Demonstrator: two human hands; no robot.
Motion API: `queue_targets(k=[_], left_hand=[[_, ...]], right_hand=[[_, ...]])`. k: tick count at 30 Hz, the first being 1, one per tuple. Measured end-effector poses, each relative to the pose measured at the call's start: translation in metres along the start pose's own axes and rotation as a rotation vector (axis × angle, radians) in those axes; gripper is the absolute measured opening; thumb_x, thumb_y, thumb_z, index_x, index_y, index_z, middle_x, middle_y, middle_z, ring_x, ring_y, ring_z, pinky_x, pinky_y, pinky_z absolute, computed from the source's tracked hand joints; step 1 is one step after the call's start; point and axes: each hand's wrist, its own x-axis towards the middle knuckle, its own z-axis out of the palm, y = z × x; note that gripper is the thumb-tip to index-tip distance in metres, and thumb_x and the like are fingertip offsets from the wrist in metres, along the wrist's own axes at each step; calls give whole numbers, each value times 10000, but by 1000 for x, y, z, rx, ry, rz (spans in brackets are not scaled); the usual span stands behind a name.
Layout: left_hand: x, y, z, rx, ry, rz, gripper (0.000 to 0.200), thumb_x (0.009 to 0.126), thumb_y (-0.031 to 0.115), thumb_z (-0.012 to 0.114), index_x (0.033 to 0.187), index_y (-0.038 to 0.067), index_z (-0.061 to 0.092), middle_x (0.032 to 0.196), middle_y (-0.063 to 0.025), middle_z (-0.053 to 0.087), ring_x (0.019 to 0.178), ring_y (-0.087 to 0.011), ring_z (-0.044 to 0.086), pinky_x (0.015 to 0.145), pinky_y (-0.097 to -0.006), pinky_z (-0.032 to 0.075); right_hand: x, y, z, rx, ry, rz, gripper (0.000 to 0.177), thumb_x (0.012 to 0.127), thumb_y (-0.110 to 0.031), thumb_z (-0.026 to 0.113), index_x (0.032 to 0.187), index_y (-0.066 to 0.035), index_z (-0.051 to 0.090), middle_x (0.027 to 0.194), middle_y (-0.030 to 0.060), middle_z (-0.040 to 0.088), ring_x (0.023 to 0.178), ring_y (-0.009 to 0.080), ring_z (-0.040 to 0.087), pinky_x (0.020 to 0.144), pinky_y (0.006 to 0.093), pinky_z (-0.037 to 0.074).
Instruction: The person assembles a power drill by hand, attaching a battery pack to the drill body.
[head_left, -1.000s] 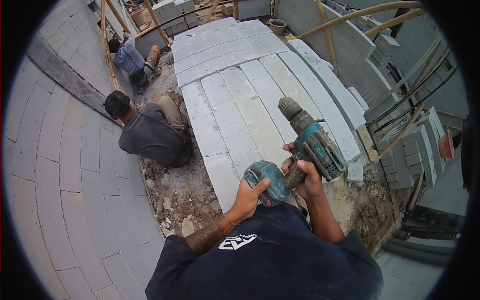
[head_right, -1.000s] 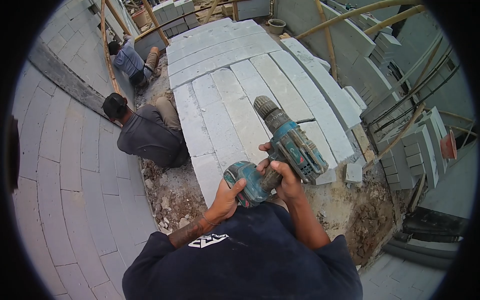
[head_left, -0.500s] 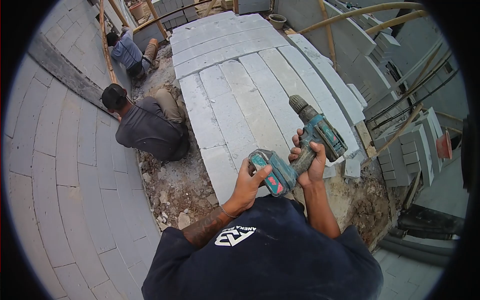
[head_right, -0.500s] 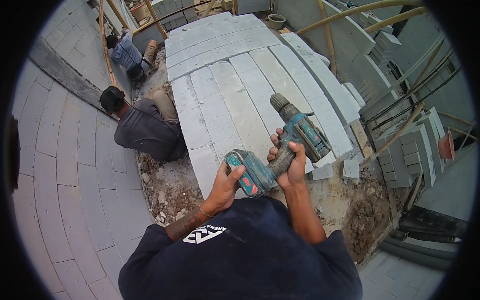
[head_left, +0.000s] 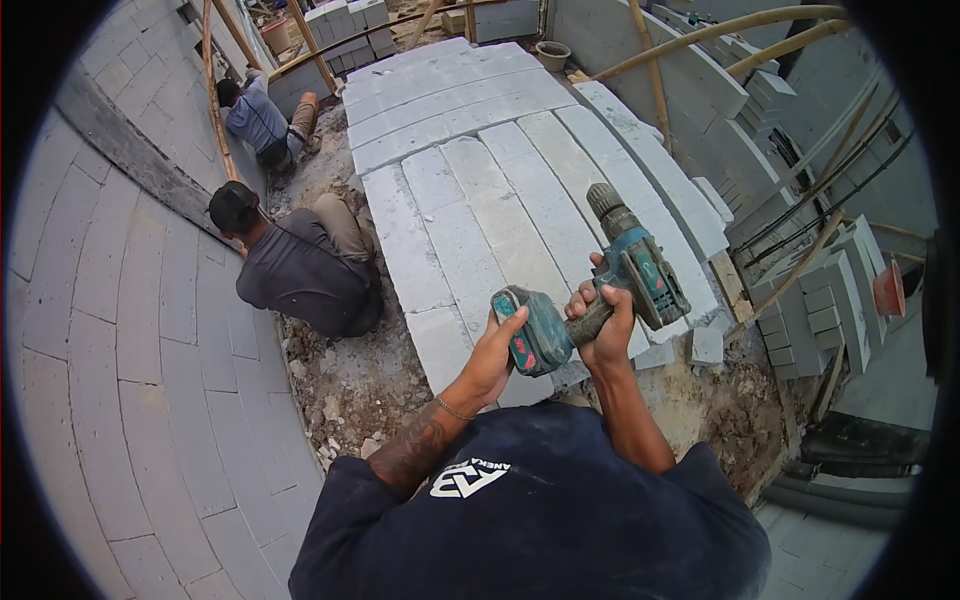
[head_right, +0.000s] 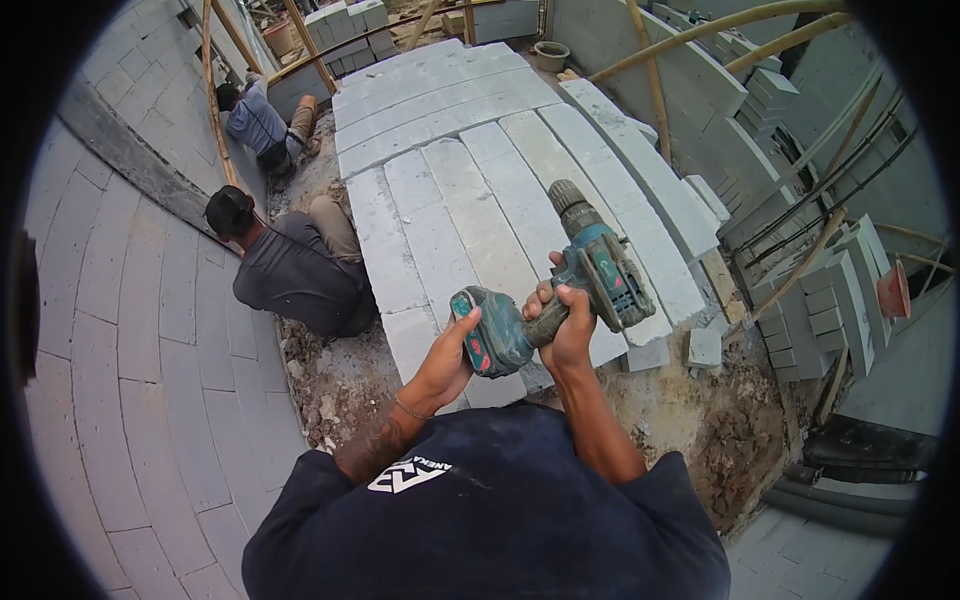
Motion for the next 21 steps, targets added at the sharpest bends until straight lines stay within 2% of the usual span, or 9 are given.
queue_targets(k=[2, 3, 5, 10, 12, 14, 17, 20, 21], left_hand=[[2, -6, -6, -101, -31, -39, 422, 968, 353, 426, 1289, 81, 394, 1223, -57, 500, 1139, -175, 478, 968, -369, 379], [-2, -7, -6, -75, -13, -60, 459, 972, 396, 387, 1289, 64, 395, 1246, -72, 493, 1141, -185, 479, 978, -376, 362], [-3, -16, -15, -79, -15, -91, 464, 970, 397, 394, 1283, 54, 401, 1260, -80, 482, 1155, -192, 467, 992, -379, 348], [-22, -35, -18, 25, 82, -125, 549, 949, 419, 427, 1312, 10, 374, 1345, -132, 415, 1242, -239, 398, 1045, -386, 298], [-25, -32, -18, 426, 332, 137, 639, 925, 435, 464, 1351, -21, 326, 1396, -187, 349, 1304, -274, 329, 1080, -385, 253], [-26, -11, -14, 369, 330, 276, 708, 890, 404, 541, 1363, -61, 293, 1368, -238, 370, 1312, -276, 327, 1074, -387, 252], [-28, 26, 9, 190, -107, 424, 661, 914, 450, 486, 1334, -40, 340, 1310, -214, 446, 1250, -299, 416, 1081, -387, 256], [-27, 33, 31, -148, -87, 208, 625, 913, 483, 478, 1286, -12, 391, 1274, -187, 482, 1235, -300, 429, 1071, -408, 288], [-27, 36, 38, -282, -99, 181, 563, 906, 475, 505, 1226, 17, 434, 1209, -157, 526, 1181, -286, 480, 1034, -428, 353]], right_hand=[[-2, 3, -15, -21, -89, 7, 530, 784, -180, 500, 1272, -9, 381, 761, 30, 491, 650, 133, 500, 653, 310, 442], [-5, 2, -17, -252, -165, -45, 545, 771, -164, 516, 1278, -18, 384, 817, 47, 512, 696, 140, 523, 685, 313, 451], [-10, -3, -22, -550, -310, -79, 559, 756, -104, 551, 1289, -34, 396, 1031, 105, 547, 818, 152, 570, 765, 310, 462], [-25, -3, -20, -611, -422, -20, 518, 776, -36, 553, 1273, -23, 409, 1142, 139, 531, 792, 142, 572, 736, 273, 462], [-27, -2, -23, -613, -445, 56, 514, 779, -59, 566, 1268, -22, 412, 1124, 133, 532, 751, 136, 558, 686, 273, 463], [-32, -2, -21, -581, -470, 66, 501, 790, -88, 580, 1259, -22, 418, 1100, 125, 534, 713, 131, 545, 640, 268, 455], [-42, -1, -24, -615, -524, 123, 325, 830, -136, 611, 1133, -50, 530, 989, 73, 574, 739, 134, 567, 670, 288, 448], [-49, -5, -25, -939, -653, 139, 257, 837, -174, 606, 1072, -81, 559, 954, 63, 582, 798, 189, 569, 726, 350, 442], [-52, 0, -31, -1090, -698, 18, 257, 827, -185, 616, 1054, -81, 560, 956, 61, 585, 841, 213, 559, 756, 372, 432]])
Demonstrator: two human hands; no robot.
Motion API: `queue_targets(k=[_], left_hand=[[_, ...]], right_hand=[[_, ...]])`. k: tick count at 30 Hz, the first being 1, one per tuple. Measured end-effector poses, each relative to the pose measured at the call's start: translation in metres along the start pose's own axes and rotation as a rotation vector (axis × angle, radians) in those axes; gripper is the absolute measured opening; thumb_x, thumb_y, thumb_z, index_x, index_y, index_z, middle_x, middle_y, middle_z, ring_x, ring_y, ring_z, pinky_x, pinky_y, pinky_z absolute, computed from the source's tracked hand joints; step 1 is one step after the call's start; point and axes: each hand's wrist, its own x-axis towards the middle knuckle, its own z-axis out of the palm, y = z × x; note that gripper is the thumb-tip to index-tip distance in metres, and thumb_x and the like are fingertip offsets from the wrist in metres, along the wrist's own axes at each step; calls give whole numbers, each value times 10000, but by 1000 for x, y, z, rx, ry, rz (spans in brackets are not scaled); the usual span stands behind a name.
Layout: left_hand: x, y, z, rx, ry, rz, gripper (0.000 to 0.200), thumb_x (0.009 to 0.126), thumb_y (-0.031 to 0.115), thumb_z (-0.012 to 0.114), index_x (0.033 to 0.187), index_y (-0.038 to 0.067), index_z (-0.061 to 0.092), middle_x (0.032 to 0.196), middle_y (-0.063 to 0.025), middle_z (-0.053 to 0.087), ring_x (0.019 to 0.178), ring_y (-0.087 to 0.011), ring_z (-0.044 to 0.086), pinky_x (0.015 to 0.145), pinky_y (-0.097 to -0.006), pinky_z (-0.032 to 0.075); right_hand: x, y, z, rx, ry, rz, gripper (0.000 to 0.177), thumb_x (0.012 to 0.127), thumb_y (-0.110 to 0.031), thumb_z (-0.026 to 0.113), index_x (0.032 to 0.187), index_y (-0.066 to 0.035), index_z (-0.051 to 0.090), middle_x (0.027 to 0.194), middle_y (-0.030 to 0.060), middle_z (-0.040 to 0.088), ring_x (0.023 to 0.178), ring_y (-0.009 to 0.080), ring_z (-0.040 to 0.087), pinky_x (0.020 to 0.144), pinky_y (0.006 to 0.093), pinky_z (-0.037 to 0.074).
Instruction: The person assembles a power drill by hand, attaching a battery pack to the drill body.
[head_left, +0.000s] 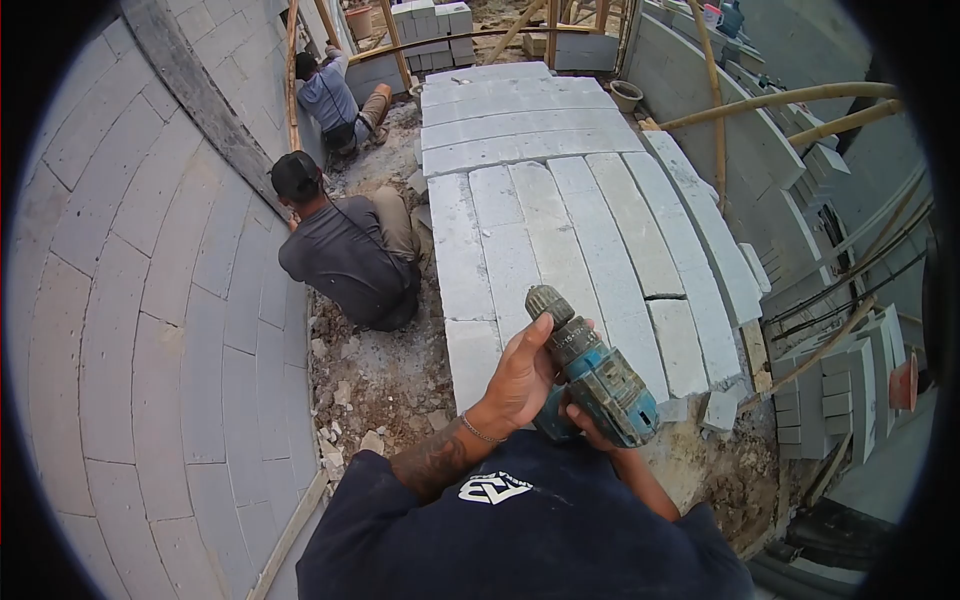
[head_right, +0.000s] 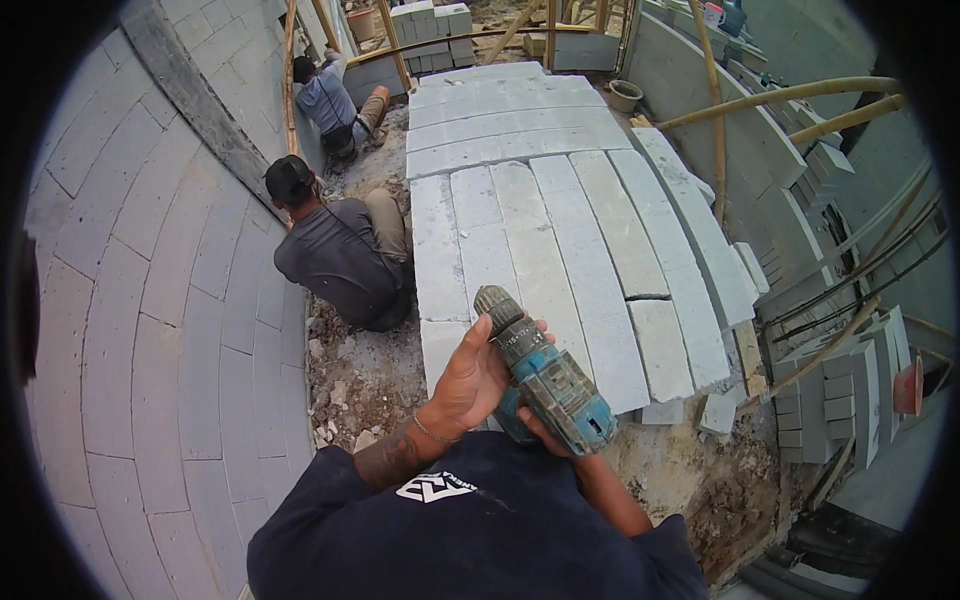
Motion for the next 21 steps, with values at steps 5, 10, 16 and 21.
queue_targets(k=[5, 10, 16, 21], left_hand=[[-8, 7, 19, -11, 104, -20, 434, 846, 267, 665, 1130, 13, 456, 1023, -108, 568, 1016, -213, 574, 891, -378, 484], [-12, 3, 22, 96, 73, -2, 459, 828, 204, 672, 1154, 7, 416, 954, -99, 567, 959, -199, 587, 806, -344, 522], [-12, 0, 17, 92, 42, 16, 452, 830, 219, 665, 1145, 22, 408, 945, -112, 573, 945, -204, 589, 794, -334, 520], [-8, 5, 12, -159, -6, 3, 363, 852, 303, 632, 1074, 68, 468, 924, -109, 587, 920, -224, 596, 781, -347, 518]], right_hand=[[0, 11, 13, -203, 93, 161, 278, 775, -177, 673, 1006, -71, 560, 920, 64, 597, 830, 231, 571, 740, 363, 454], [-9, 36, 19, 605, 195, 458, 281, 731, -110, 715, 959, -47, 562, 864, 67, 601, 719, 164, 595, 629, 271, 479], [0, 15, 21, 562, 202, 571, 297, 714, -60, 716, 974, -4, 584, 896, 82, 606, 774, 159, 598, 675, 281, 483], [6, -14, 17, -148, 277, -233, 299, 740, -13, 672, 1026, 8, 587, 914, 116, 620, 804, 231, 630, 689, 299, 498]])
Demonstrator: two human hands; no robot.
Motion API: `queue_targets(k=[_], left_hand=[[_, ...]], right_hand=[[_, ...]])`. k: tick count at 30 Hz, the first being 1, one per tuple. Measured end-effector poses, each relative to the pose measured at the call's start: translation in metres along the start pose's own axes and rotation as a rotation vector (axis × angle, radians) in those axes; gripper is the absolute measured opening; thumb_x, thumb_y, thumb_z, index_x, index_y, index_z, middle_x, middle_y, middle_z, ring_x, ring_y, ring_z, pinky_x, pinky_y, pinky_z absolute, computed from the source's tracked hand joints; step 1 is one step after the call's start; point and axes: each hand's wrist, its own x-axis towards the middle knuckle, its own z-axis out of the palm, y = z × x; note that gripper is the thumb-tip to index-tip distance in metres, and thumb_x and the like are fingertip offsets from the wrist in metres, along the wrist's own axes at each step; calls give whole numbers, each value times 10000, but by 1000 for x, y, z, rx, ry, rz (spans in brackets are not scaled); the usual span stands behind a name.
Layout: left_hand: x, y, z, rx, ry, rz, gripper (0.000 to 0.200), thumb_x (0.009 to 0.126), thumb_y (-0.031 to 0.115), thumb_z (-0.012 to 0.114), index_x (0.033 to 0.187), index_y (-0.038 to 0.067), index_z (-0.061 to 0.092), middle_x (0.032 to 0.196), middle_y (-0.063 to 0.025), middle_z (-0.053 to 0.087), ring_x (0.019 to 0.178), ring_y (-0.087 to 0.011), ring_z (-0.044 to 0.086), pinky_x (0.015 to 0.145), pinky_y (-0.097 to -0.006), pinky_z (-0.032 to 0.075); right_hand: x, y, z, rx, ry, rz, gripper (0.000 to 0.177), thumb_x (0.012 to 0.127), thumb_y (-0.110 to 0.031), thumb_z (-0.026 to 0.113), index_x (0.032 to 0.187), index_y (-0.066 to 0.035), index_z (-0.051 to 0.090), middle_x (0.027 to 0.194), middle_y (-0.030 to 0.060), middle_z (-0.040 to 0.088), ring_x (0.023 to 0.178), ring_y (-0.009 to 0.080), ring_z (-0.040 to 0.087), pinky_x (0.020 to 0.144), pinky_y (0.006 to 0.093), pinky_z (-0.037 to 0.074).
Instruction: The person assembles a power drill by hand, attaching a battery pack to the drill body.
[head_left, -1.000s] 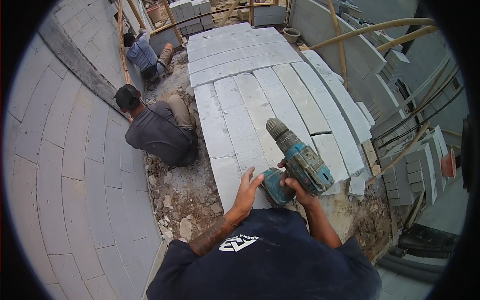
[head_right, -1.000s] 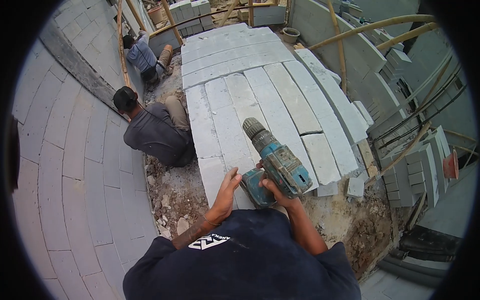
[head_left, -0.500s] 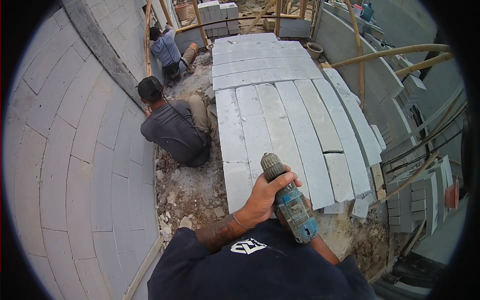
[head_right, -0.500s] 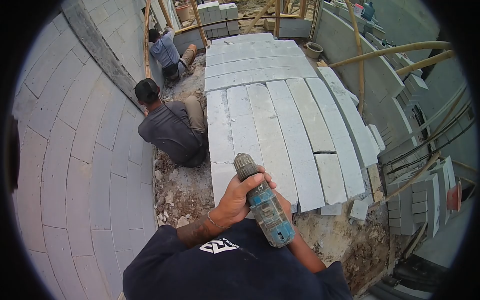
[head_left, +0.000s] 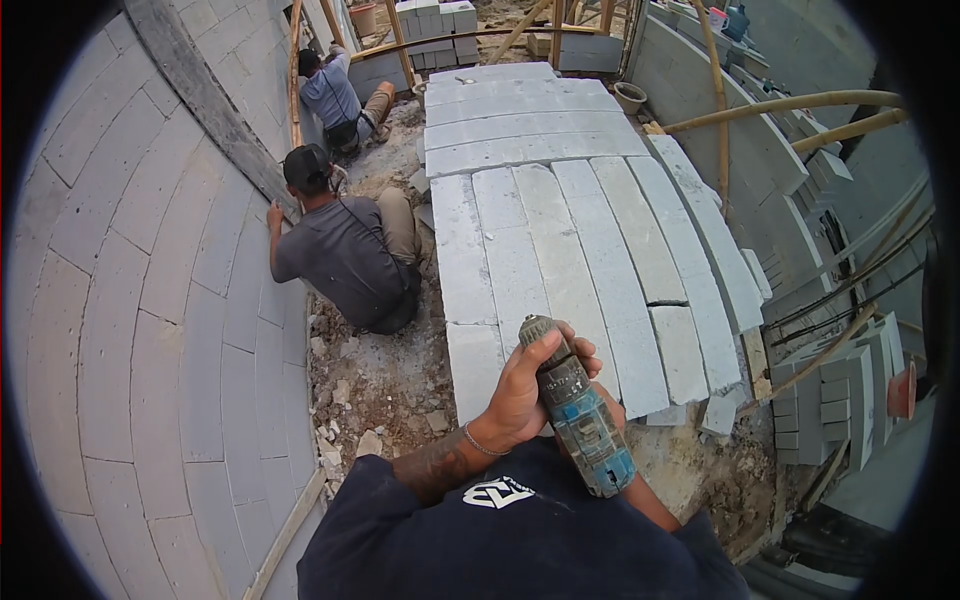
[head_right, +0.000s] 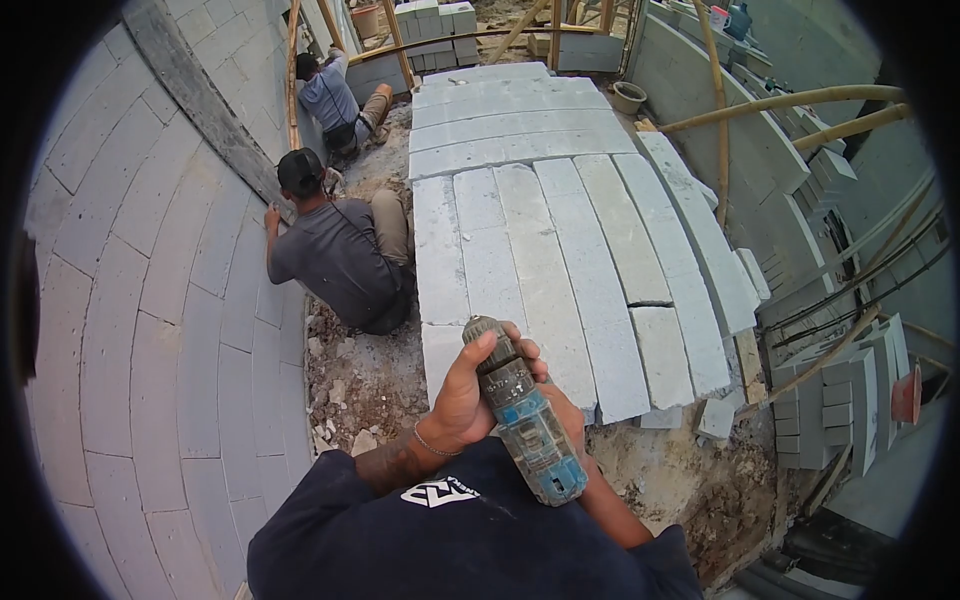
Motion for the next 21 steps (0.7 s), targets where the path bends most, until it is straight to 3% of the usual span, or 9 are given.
queue_targets(k=[4, 5, 8, 9, 12, 14, 18, 21], left_hand=[[2, -1, -7, -54, 107, 32, 260, 866, 319, 608, 958, 90, 523, 896, -83, 598, 866, -229, 607, 779, -373, 521], [2, -1, -8, -46, 132, 31, 248, 874, 311, 593, 960, 91, 519, 890, -73, 594, 853, -220, 603, 796, -383, 511], [4, -1, -10, -25, 198, 21, 212, 872, 286, 597, 940, 99, 523, 872, -48, 583, 849, -203, 592, 819, -384, 494], [6, -1, -11, -15, 212, 22, 205, 868, 282, 603, 926, 101, 527, 867, -41, 581, 856, -196, 588, 822, -378, 492], [8, 0, -7, 11, 217, -1, 192, 862, 271, 612, 904, 102, 532, 858, -31, 575, 863, -183, 582, 825, -364, 489], [9, 0, -7, 26, 204, -21, 186, 859, 264, 615, 896, 101, 533, 854, -27, 573, 863, -177, 581, 826, -355, 488], [11, -4, -10, 13, 175, -26, 180, 856, 250, 616, 896, 96, 533, 861, -23, 573, 859, -171, 580, 824, -349, 492], [11, -2, -5, 21, 189, -32, 179, 852, 244, 619, 899, 93, 535, 872, -30, 576, 856, -172, 581, 826, -349, 493]], right_hand=[[-5, 3, 0, -3, -2, -15, 295, 730, -54, 690, 1000, -2, 583, 895, 114, 628, 790, 218, 638, 679, 294, 499], [-12, 11, 4, 120, -33, 269, 293, 717, -80, 698, 974, -10, 576, 873, 105, 626, 759, 208, 633, 666, 288, 497], [-23, 25, 10, 201, -129, 580, 284, 687, -144, 698, 910, -47, 553, 826, 82, 613, 719, 184, 610, 644, 275, 484], [-26, 26, 9, 55, -180, 338, 261, 748, -170, 654, 974, -80, 559, 918, 78, 595, 834, 213, 582, 715, 333, 471], [-22, 16, 4, -210, -225, 24, 215, 817, -189, 591, 1024, -133, 573, 995, 64, 582, 948, 289, 541, 839, 432, 417], [-21, 20, 4, -391, -150, -231, 205, 809, -188, 595, 1005, -130, 581, 986, 68, 587, 932, 280, 545, 806, 428, 428], [-18, 11, -3, -415, -203, -170, 196, 800, -189, 599, 986, -128, 586, 972, 72, 586, 921, 277, 543, 788, 430, 428], [-25, 22, 0, -254, -215, -80, 207, 796, -201, 600, 989, -126, 580, 952, 73, 583, 906, 274, 545, 778, 427, 429]])
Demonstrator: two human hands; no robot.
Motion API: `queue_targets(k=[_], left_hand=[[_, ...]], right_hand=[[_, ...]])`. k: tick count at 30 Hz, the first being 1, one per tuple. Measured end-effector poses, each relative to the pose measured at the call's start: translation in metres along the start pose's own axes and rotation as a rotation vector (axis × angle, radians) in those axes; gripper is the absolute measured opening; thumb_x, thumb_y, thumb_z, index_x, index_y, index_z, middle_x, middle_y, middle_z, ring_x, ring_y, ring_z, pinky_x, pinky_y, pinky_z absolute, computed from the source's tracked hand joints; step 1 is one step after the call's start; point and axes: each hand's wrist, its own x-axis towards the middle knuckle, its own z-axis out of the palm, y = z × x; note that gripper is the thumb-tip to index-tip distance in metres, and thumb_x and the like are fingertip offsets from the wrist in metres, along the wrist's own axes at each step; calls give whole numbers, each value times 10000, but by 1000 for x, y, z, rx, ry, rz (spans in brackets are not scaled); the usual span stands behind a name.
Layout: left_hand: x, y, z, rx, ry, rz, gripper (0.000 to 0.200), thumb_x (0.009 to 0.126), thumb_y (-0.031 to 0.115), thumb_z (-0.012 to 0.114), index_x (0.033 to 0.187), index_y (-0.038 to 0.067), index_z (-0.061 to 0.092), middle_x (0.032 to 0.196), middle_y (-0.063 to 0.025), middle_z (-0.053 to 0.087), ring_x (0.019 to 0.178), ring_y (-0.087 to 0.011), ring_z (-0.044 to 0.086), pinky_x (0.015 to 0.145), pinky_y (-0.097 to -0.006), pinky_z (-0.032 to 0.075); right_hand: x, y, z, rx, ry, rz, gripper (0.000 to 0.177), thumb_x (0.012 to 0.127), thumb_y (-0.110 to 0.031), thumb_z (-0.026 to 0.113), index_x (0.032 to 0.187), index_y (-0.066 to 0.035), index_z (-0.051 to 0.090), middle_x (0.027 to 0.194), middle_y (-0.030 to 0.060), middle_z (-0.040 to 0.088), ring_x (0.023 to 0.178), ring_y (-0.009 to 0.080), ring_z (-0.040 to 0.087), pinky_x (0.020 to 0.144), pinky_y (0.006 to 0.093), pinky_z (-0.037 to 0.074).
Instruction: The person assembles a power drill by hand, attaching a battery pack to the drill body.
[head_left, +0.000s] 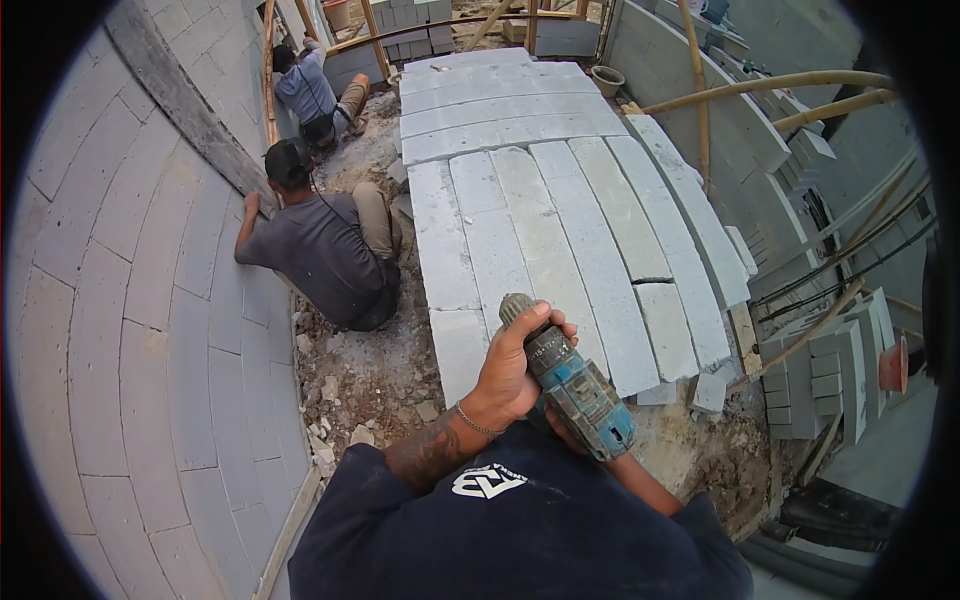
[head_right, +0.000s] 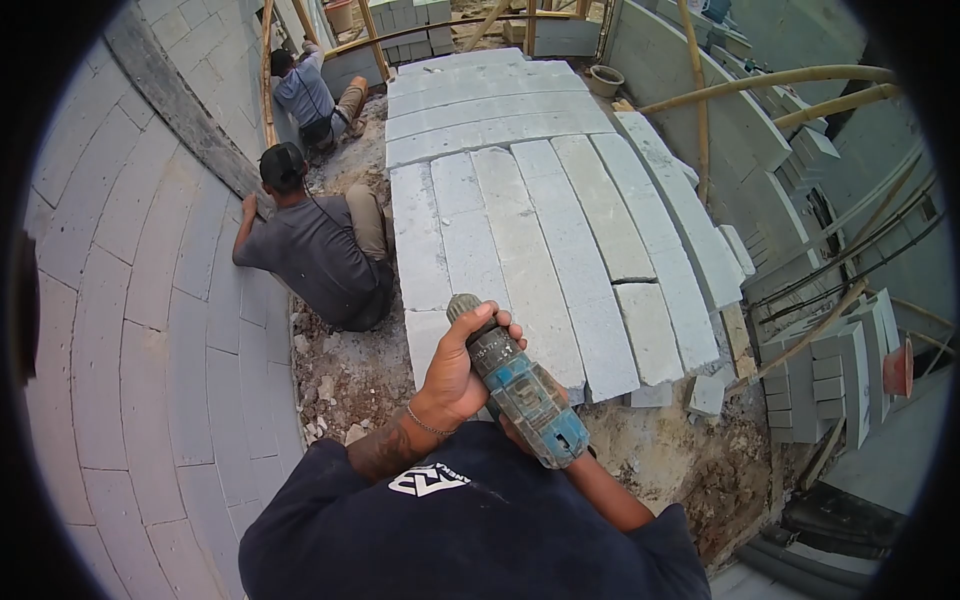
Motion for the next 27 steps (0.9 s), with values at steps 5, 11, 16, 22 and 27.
queue_targets(k=[5, 11, 16, 22, 27], left_hand=[[-1, 3, 4, 3, 73, 11, 183, 846, 237, 622, 910, 87, 538, 890, -49, 580, 850, -173, 583, 820, -354, 498], [8, 4, -1, -23, 54, -35, 168, 848, 236, 621, 869, 91, 540, 827, -45, 579, 806, -175, 586, 787, -358, 506], [4, 1, 5, 26, 70, -29, 140, 847, 213, 608, 803, 108, 528, 729, -11, 549, 756, -166, 574, 744, -341, 494], [8, -2, 5, -41, 7, -1, 145, 844, 203, 586, 763, 105, 516, 713, -13, 525, 727, -169, 553, 743, -350, 486], [6, -5, 6, 11, 17, 4, 147, 842, 204, 579, 756, 104, 515, 712, -12, 526, 727, -167, 554, 755, -351, 482]], right_hand=[[3, 0, -2, 80, -40, 89, 196, 820, -224, 571, 985, -118, 564, 916, 73, 580, 879, 276, 546, 768, 415, 428], [11, 2, -9, -26, -169, 62, 299, 783, -285, 631, 1018, -108, 579, 970, 99, 604, 878, 300, 576, 754, 406, 459], [3, -2, -4, -262, -140, -49, 278, 748, -282, 656, 953, -116, 568, 909, 88, 576, 843, 291, 559, 752, 447, 451], [-22, 37, 34, -332, 107, -191, 223, 711, -263, 686, 883, -161, 586, 833, 42, 591, 793, 257, 570, 697, 458, 449], [-31, 48, 34, -242, -55, -168, 342, 792, -310, 629, 1087, -164, 536, 1003, 75, 572, 840, 250, 544, 643, 388, 370]])
